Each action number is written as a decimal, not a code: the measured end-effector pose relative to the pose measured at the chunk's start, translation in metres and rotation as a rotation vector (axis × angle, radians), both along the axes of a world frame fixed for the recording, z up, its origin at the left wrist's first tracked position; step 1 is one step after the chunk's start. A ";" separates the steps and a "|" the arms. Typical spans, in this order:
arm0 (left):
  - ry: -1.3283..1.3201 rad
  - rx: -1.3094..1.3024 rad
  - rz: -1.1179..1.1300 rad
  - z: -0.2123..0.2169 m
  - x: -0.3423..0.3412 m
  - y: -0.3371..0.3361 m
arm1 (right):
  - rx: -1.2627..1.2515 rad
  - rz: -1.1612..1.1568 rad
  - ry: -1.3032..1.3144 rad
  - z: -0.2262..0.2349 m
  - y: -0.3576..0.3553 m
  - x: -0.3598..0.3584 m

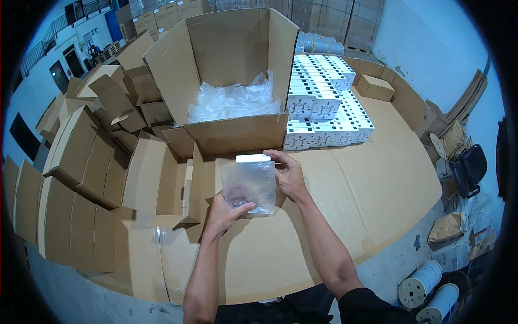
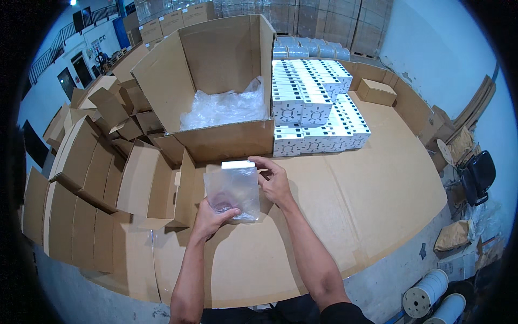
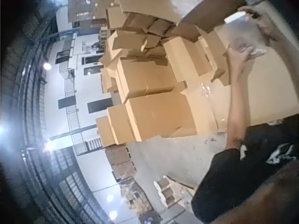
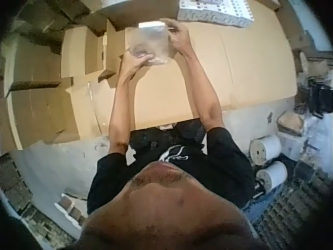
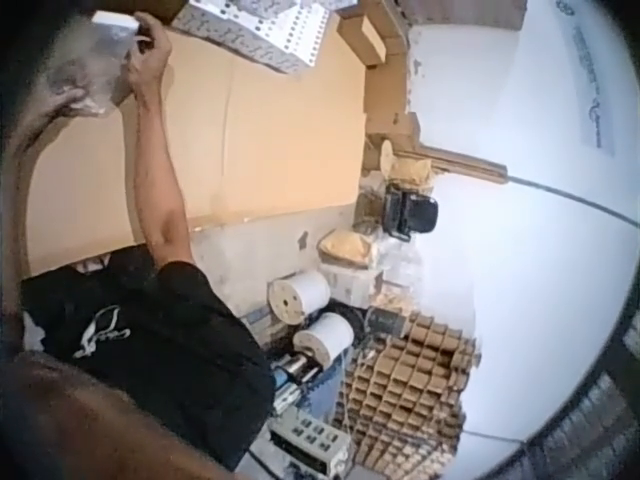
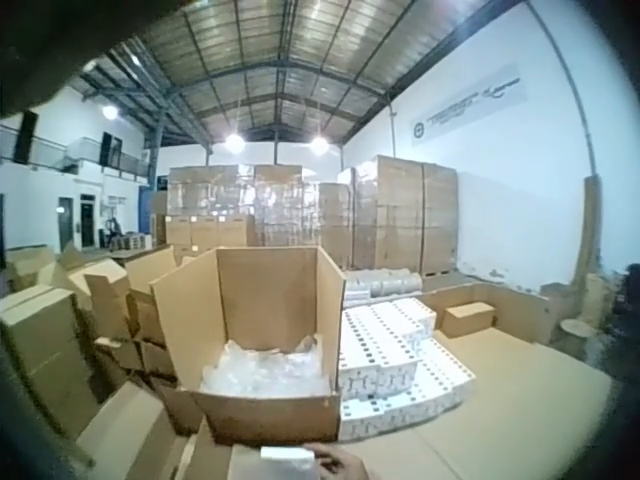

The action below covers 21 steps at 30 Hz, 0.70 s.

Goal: Packing small product boxes into larger shipping cartons and organizing materials on a workbench.

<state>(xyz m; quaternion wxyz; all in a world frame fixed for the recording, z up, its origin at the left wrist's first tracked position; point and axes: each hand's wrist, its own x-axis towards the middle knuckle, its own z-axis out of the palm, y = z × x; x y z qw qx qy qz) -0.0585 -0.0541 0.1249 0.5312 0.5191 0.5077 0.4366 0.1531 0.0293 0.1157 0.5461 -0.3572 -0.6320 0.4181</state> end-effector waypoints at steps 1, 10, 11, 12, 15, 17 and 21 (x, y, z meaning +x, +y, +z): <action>0.006 0.009 -0.022 0.000 -0.001 0.001 | 0.000 -0.001 0.000 0.002 -0.001 0.001; 0.024 -0.055 -0.077 0.001 -0.012 0.000 | -0.053 -0.116 0.436 0.013 0.001 0.002; 0.023 -0.055 -0.079 0.002 -0.011 0.000 | -0.064 -0.112 0.456 0.014 0.002 0.003; 0.043 -0.064 -0.088 0.005 -0.011 0.000 | -0.064 -0.114 0.455 0.013 0.001 0.004; 0.069 -0.069 -0.086 0.007 -0.011 -0.002 | -0.098 -0.055 0.582 0.017 -0.004 0.000; 0.075 -0.064 -0.079 0.008 -0.011 -0.002 | -0.150 -0.007 0.639 0.019 -0.007 -0.002; 0.134 -0.057 -0.075 0.011 -0.009 -0.001 | -0.146 0.014 0.654 0.020 -0.008 0.000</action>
